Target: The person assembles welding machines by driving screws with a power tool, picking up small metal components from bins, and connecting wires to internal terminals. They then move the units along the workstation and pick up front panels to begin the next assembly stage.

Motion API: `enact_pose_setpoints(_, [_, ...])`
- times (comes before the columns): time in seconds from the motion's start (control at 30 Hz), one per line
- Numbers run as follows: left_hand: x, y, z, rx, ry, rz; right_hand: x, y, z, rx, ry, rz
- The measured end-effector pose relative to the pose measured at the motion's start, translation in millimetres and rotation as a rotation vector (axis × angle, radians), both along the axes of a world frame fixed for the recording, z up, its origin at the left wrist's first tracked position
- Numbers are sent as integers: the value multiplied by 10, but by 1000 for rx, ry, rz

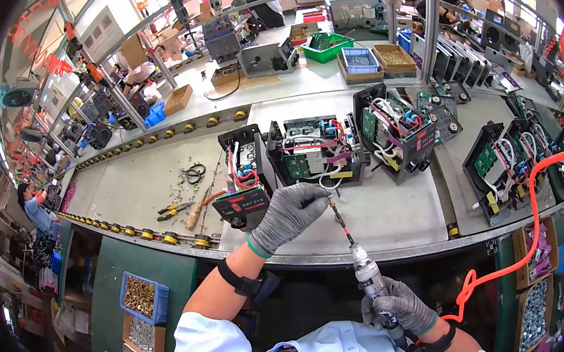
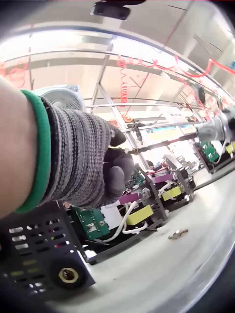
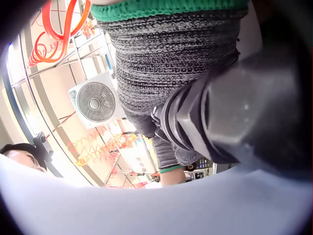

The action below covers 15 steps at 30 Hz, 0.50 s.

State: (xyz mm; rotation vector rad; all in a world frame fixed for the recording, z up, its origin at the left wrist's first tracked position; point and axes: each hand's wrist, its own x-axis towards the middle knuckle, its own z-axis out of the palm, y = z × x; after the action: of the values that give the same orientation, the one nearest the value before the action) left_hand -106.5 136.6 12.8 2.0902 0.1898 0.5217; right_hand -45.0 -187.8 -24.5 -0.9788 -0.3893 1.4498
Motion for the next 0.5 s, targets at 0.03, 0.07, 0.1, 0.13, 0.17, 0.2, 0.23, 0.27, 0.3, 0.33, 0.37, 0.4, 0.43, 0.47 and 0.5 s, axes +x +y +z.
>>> enact_pose_setpoints(0.03, [-45,-21,63,-299,81,6,-2,7,9,29,11,27])
enact_pose_setpoints(0.07, [-69,-22,183,-520,108,4,-10,26,2,25,9,27])
enact_pose_setpoints(0.1, [-64,21,188,-523,103,3,-14,58,-9,34,-41,25])
enact_pose_setpoints(0.13, [-61,62,183,-602,138,-13,-17,86,-4,43,-92,26])
enact_pose_setpoints(0.17, [-56,108,196,-678,172,-28,-18,112,15,40,-99,30])
enact_pose_setpoints(0.2, [-62,132,296,-621,249,-45,-28,140,29,45,-112,19])
enact_pose_setpoints(0.23, [-41,162,377,-623,247,-43,-43,172,42,51,-123,7])
enact_pose_setpoints(0.27, [1,198,457,-418,246,31,-48,219,40,50,-124,8])
enact_pose_setpoints(0.3, [62,232,556,-214,245,100,-43,283,18,50,-150,-25])
enact_pose_setpoints(0.33, [124,272,752,8,174,162,-46,350,-4,47,-173,-61])
enact_pose_setpoints(0.37, [215,338,924,227,102,221,-46,454,0,12,-195,-101])
enact_pose_setpoints(0.4, [377,441,994,428,61,202,-11,560,-83,4,-183,-112])
enact_pose_setpoints(0.43, [534,545,1058,632,12,184,29,667,-175,1,-176,-122])
enact_pose_setpoints(0.47, [680,594,1098,633,6,179,39,754,-221,2,-179,-129])
enact_pose_setpoints(0.5, [845,598,1119,762,166,143,45,841,-256,15,-173,-150])
